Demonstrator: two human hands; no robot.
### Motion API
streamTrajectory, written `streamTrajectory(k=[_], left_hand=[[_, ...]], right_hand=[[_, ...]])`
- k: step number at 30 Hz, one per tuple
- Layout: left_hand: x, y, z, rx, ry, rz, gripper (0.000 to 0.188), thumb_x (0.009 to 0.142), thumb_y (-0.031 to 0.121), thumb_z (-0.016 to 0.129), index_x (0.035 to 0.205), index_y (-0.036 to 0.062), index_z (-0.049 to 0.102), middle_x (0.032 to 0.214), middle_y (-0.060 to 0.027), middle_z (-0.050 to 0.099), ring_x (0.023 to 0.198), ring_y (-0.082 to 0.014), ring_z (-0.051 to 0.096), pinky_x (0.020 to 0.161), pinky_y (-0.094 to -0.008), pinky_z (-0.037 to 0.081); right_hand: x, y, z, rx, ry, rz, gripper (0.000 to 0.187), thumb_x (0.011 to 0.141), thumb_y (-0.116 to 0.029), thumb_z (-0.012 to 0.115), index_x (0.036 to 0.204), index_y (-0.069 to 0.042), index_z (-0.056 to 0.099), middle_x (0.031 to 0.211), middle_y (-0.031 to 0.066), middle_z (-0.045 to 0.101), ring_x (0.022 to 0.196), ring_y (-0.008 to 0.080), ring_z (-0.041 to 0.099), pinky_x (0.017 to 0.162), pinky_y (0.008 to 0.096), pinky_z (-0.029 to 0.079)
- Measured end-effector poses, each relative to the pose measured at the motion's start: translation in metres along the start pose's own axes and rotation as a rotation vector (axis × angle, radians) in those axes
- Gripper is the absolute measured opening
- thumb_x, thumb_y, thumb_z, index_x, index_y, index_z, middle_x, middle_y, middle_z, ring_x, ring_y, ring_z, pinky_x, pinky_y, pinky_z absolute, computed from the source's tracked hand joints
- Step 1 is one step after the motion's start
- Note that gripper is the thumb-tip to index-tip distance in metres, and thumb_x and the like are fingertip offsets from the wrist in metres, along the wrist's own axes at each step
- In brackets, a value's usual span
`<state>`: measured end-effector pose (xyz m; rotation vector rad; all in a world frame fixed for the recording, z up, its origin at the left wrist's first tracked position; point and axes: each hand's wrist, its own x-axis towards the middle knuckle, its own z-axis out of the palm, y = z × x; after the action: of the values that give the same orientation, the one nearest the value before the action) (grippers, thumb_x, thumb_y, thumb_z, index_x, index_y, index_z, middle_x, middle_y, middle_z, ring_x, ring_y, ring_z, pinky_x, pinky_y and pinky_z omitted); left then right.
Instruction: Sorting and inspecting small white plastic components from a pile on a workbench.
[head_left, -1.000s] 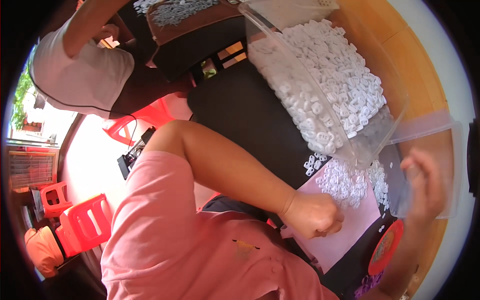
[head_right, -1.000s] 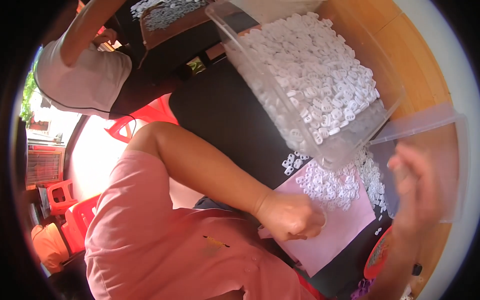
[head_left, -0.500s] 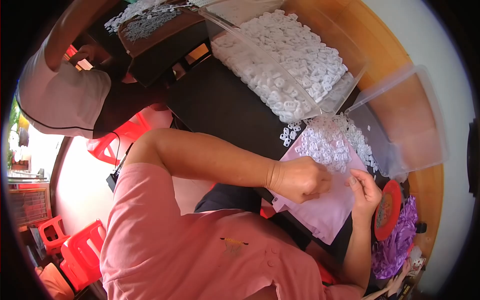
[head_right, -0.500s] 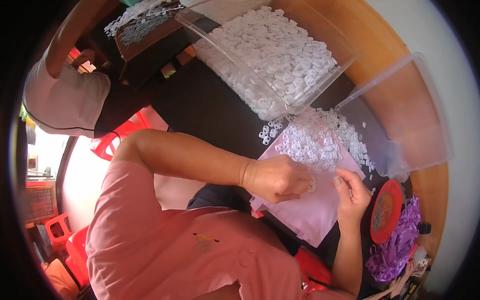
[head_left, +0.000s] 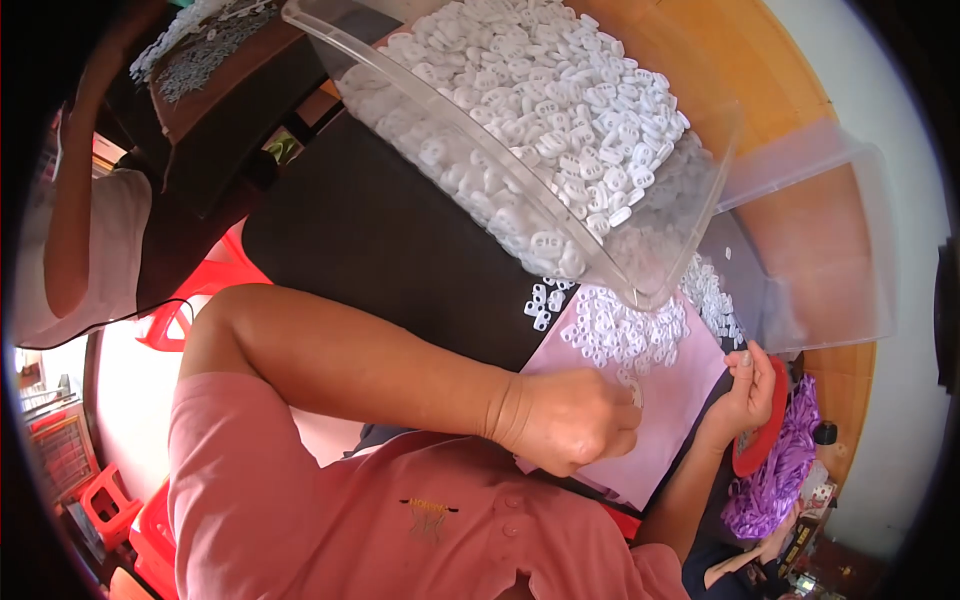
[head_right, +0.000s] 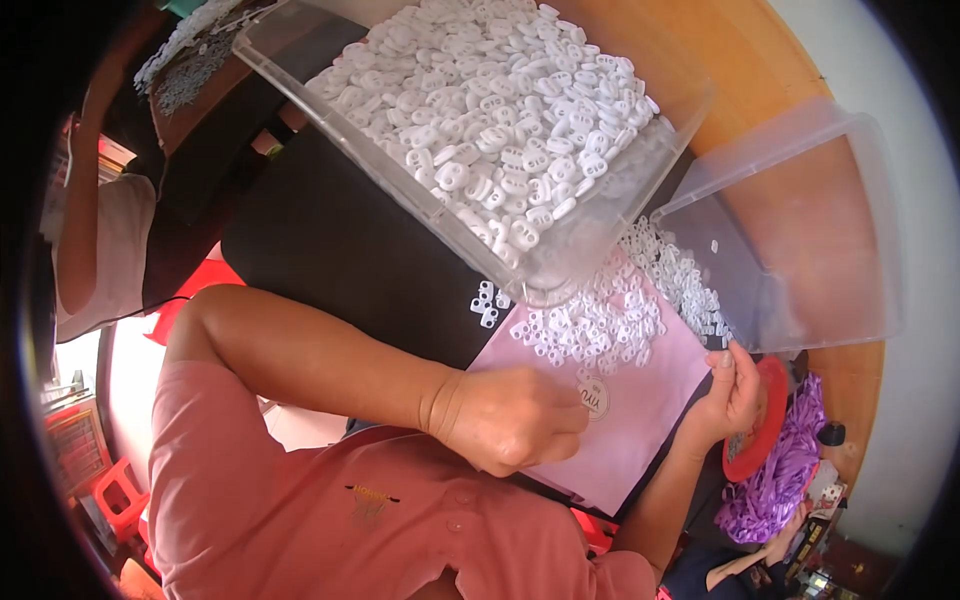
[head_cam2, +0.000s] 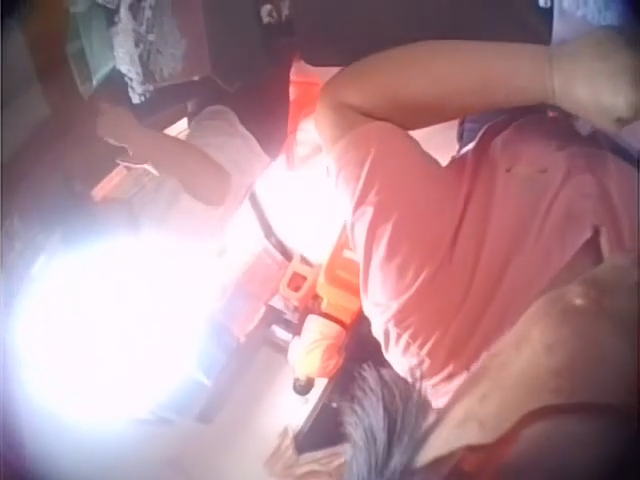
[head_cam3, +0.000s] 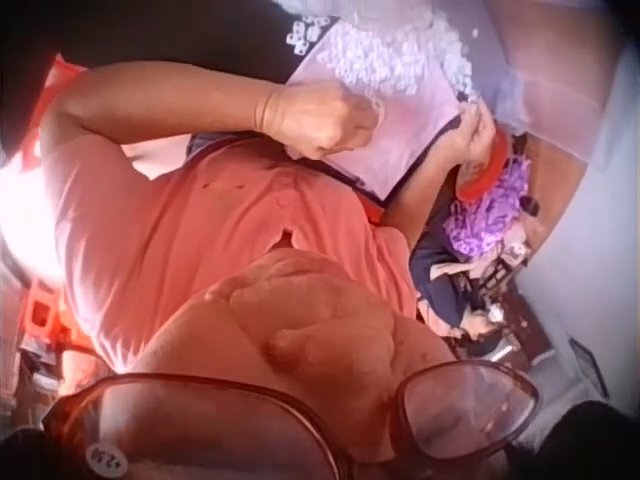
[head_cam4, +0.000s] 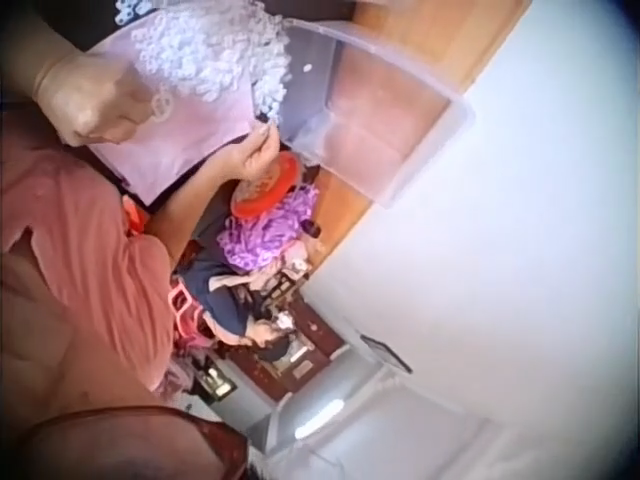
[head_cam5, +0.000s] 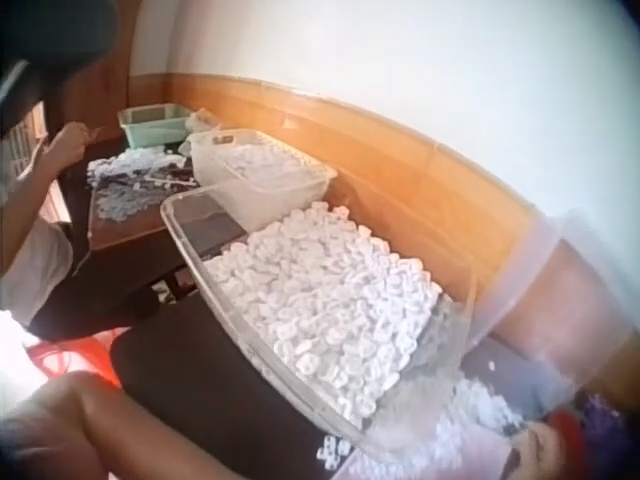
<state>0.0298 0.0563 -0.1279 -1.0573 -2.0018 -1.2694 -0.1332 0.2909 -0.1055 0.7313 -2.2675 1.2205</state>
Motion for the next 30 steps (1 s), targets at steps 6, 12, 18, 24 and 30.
streamTrajectory(k=[6, 12, 18, 24, 30], left_hand=[[0.000, 0.000, -0.004, 0.011, -0.010, -0.027, 0.021, 0.063, 0.017, 0.060, 0.072, -0.0002, 0.053, 0.073, -0.0097, 0.046, 0.068, -0.0268, 0.052, 0.054, -0.0370, 0.044], [0.000, 0.003, -0.006, 0.033, -0.042, -0.036, 0.022, 0.061, 0.018, 0.060, 0.072, 0.0001, 0.053, 0.074, -0.0092, 0.047, 0.069, -0.0263, 0.052, 0.054, -0.0359, 0.044], [-0.001, 0.002, -0.003, -0.041, -0.070, -0.039, 0.020, 0.062, 0.017, 0.060, 0.071, 0.0011, 0.052, 0.074, -0.0092, 0.046, 0.070, -0.0267, 0.052, 0.055, -0.0356, 0.044], [0.003, 0.001, -0.005, -0.052, -0.064, -0.066, 0.017, 0.067, 0.005, 0.066, 0.073, 0.0042, 0.050, 0.072, -0.0078, 0.045, 0.062, -0.0252, 0.050, 0.048, -0.0362, 0.040], [0.011, -0.005, -0.008, -0.118, -0.105, -0.124, 0.023, 0.066, -0.006, 0.071, 0.084, 0.0034, 0.061, 0.070, -0.0077, 0.056, 0.055, -0.0239, 0.053, 0.046, -0.0342, 0.039]], right_hand=[[0.004, 0.006, -0.001, 0.036, -0.016, 0.087, 0.017, 0.092, -0.002, 0.058, 0.106, 0.006, 0.064, 0.079, 0.0075, 0.065, 0.071, 0.0118, 0.059, 0.066, 0.0230, 0.045], [-0.001, 0.006, 0.002, 0.072, -0.056, 0.080, 0.018, 0.093, -0.004, 0.057, 0.106, 0.005, 0.065, 0.079, 0.0070, 0.065, 0.071, 0.0115, 0.058, 0.066, 0.0232, 0.042], [-0.005, 0.006, -0.001, 0.079, -0.039, 0.043, 0.015, 0.090, 0.003, 0.059, 0.104, 0.008, 0.064, 0.077, 0.0090, 0.064, 0.067, 0.0138, 0.060, 0.066, 0.0247, 0.049], [-0.004, 0.000, -0.003, 0.101, 0.006, 0.078, 0.016, 0.089, 0.004, 0.061, 0.104, 0.005, 0.067, 0.085, 0.0071, 0.067, 0.072, 0.0117, 0.063, 0.069, 0.0232, 0.050], [-0.004, 0.012, -0.001, 0.224, 0.052, 0.113, 0.017, 0.086, 0.005, 0.061, 0.101, 0.000, 0.068, 0.094, 0.0054, 0.070, 0.078, 0.0095, 0.064, 0.070, 0.0228, 0.052]])
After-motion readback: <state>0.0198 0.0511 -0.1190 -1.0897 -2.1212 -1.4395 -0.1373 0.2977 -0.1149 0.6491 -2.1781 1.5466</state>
